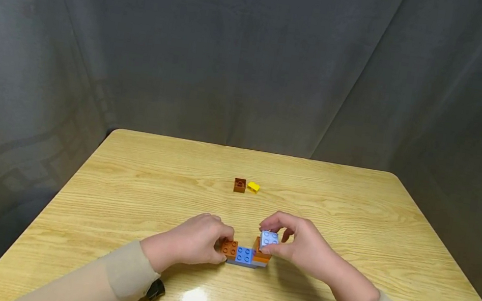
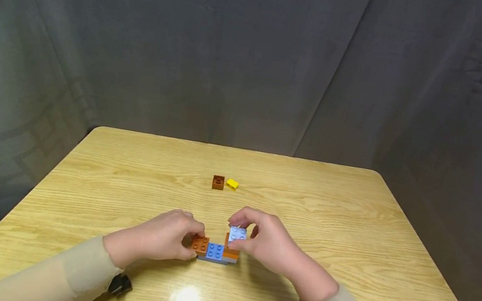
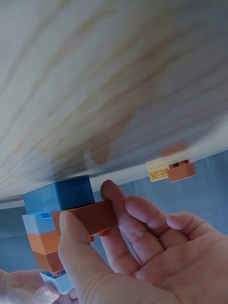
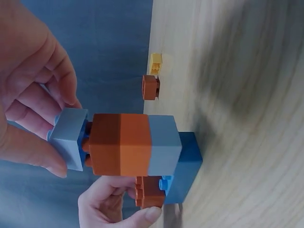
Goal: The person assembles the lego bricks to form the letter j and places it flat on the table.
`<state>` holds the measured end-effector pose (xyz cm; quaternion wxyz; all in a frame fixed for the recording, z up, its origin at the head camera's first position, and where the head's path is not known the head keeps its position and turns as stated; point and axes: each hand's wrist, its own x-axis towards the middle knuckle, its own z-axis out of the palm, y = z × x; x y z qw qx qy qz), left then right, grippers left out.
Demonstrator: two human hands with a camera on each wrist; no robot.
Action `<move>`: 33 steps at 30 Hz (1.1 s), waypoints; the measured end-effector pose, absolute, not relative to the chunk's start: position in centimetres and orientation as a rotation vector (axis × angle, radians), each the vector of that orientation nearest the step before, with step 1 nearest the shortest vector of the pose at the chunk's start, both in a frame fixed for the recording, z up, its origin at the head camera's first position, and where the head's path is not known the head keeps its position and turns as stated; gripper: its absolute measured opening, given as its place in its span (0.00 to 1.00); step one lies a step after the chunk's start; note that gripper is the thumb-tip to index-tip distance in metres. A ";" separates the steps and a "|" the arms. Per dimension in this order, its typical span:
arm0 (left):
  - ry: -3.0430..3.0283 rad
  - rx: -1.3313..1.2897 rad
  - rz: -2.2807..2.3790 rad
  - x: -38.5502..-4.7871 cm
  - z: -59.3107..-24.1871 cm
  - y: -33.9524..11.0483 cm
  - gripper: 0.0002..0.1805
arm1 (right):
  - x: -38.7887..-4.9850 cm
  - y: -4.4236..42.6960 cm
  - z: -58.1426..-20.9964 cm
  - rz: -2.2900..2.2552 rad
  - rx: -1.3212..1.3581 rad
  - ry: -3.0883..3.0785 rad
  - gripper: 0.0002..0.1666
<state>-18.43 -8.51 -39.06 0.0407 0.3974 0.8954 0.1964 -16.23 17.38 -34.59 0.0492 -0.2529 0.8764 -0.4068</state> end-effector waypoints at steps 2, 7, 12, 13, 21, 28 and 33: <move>2.743 1.218 0.603 -18.4 -39.1 -8.5 0.11 | -16.1 17.4 -34.7 -1.260 -0.770 2.662 0.20; 2.743 1.215 0.608 -18.4 -39.1 -8.5 0.11 | -16.0 17.4 -35.0 -1.295 -0.792 2.664 0.22; 2.744 1.216 0.613 -18.3 -39.1 -8.5 0.11 | -15.9 17.4 -35.3 -1.323 -0.812 2.679 0.23; 2.745 1.215 0.613 -18.3 -39.1 -8.5 0.11 | -15.9 17.4 -35.4 -1.330 -0.814 2.680 0.22; 2.730 1.180 0.643 -18.3 -39.0 -8.5 0.12 | -15.8 17.6 -35.7 -1.339 -0.806 2.698 0.18; 2.686 1.118 0.696 -18.5 -39.1 -8.7 0.13 | -15.8 17.7 -35.9 -1.334 -0.750 2.720 0.16; 2.643 1.050 0.754 -18.7 -39.2 -8.7 0.13 | -15.7 17.8 -36.0 -1.330 -0.707 2.726 0.15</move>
